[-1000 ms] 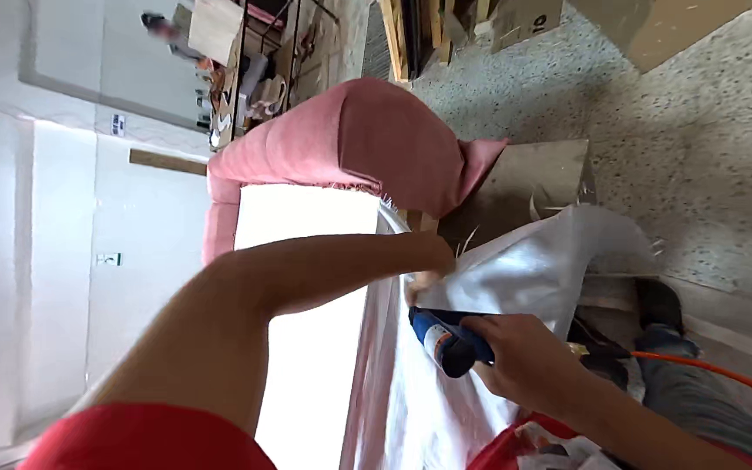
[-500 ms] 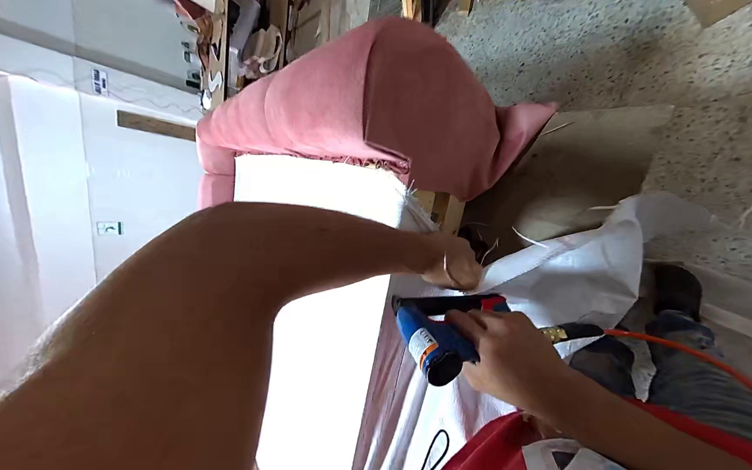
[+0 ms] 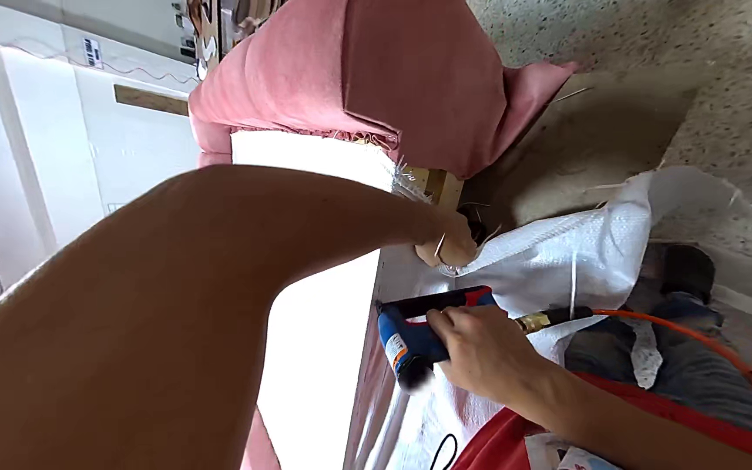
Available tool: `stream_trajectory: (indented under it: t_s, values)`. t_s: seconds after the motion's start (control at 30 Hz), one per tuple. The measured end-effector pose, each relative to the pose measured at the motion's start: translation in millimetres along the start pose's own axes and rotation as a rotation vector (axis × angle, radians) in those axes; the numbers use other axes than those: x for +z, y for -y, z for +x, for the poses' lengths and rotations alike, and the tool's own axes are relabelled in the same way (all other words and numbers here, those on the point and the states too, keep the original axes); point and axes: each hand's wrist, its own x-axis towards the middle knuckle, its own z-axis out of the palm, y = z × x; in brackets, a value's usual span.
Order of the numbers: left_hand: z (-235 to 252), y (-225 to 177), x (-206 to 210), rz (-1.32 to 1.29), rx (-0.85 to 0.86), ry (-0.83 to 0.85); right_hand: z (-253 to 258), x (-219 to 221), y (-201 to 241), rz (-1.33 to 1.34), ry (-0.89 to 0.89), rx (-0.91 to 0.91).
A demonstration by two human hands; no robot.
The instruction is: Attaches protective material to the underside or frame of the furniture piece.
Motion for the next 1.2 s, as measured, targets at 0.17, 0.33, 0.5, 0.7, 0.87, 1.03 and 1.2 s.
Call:
stream_trajectory:
  t_s: [0.17,0.33,0.5,0.7,0.87,1.03,1.2]
  values:
    - [-14.5,-10.2,-12.2,0.036,-0.025,0.028,-7.2,4.9,5.8,-0.017,0.052,0.007]
    - [-22.8,-25.8,-34.9,0.048,-0.16,-0.123,-12.2,-15.7,4.5,0.1,0.314,0.086]
    - [-96.7,-19.5,-90.3,-0.018,-0.401,-0.335,-23.6,-45.2,-27.4,0.071,0.12,0.173]
    - [-128.2,-4.9,-105.1,0.17,-0.429,-0.213,9.4,-78.8,-57.8,-0.02,-0.1,0.101]
    - [-123.2,34.0,-119.1,0.26,-0.298,-0.3,35.3,-84.0,-72.7,-0.002,-0.197,0.09]
    - [-103.9,51.1,-130.1,0.239,-0.247,-0.161,67.1,-83.8,-77.8,0.029,-0.277,0.111]
    - [-101.3,55.1,-140.2,0.185,-0.227,-0.113,88.4,-96.3,-83.1,-0.001,-0.175,0.199]
